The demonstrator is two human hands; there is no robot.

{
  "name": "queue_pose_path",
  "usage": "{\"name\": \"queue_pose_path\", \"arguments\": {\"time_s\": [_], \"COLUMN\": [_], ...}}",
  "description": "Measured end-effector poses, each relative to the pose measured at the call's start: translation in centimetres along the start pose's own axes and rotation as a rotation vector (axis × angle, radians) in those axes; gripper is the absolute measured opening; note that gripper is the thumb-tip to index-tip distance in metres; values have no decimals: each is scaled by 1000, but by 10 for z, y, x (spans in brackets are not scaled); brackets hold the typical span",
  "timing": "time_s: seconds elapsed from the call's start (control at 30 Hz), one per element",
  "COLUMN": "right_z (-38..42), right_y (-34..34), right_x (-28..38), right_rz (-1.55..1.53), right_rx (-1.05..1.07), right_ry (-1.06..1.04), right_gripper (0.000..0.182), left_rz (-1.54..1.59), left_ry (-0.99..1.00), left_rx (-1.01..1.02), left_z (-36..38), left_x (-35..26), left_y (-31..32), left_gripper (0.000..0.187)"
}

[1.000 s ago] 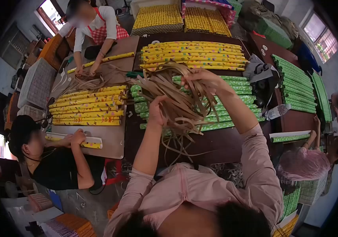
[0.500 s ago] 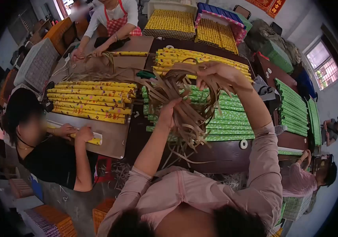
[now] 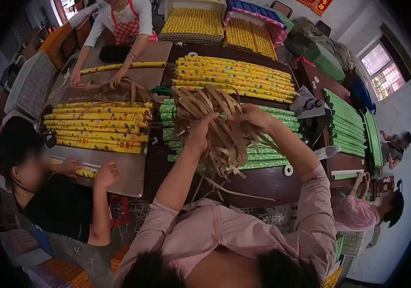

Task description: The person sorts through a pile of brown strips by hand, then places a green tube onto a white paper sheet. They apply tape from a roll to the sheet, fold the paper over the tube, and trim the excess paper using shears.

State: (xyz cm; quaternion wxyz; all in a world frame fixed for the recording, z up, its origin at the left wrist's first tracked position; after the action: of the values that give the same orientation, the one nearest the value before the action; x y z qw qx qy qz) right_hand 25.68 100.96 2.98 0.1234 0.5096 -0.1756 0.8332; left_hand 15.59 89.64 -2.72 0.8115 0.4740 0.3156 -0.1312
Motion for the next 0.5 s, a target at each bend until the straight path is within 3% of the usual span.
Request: {"name": "queue_pose_path", "arguments": {"time_s": [0.1, 0.2, 0.37, 0.43, 0.47, 0.5], "right_z": [1, 5, -11, -23, -19, -26], "right_y": [-8, -5, 9, -19, -14, -20], "right_x": [8, 12, 22, 46, 79, 100], "right_rz": [-159, -187, 259, 199, -90, -133], "right_rx": [-18, 22, 4, -45, -25, 37], "right_ry": [14, 126, 10, 62, -10, -16], "right_gripper": [25, 30, 31, 29, 27, 27], "left_rz": [60, -7, 79, 45, 54, 46], "left_ry": [104, 66, 5, -3, 8, -31], "left_rx": [118, 21, -17, -108, -117, -109], "left_z": [15, 6, 2, 4, 6, 10], "left_x": [-11, 0, 8, 8, 8, 12], "left_y": [10, 0, -13, -21, -27, -33], "left_gripper": [41, 40, 34, 26, 26, 25]}}
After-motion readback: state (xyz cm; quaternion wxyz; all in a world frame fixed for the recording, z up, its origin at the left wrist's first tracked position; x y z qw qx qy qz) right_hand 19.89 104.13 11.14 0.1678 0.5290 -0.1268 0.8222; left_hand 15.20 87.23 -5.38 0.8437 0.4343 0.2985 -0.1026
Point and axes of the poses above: each hand's wrist, its own z-axis away from the middle knuckle, its own y-axis out of the palm, x = y × z, the point moved 6 cm from there along -z, towards the middle knuckle, and after that the axes turned 6 degrees about -x, right-handed, at the moved point
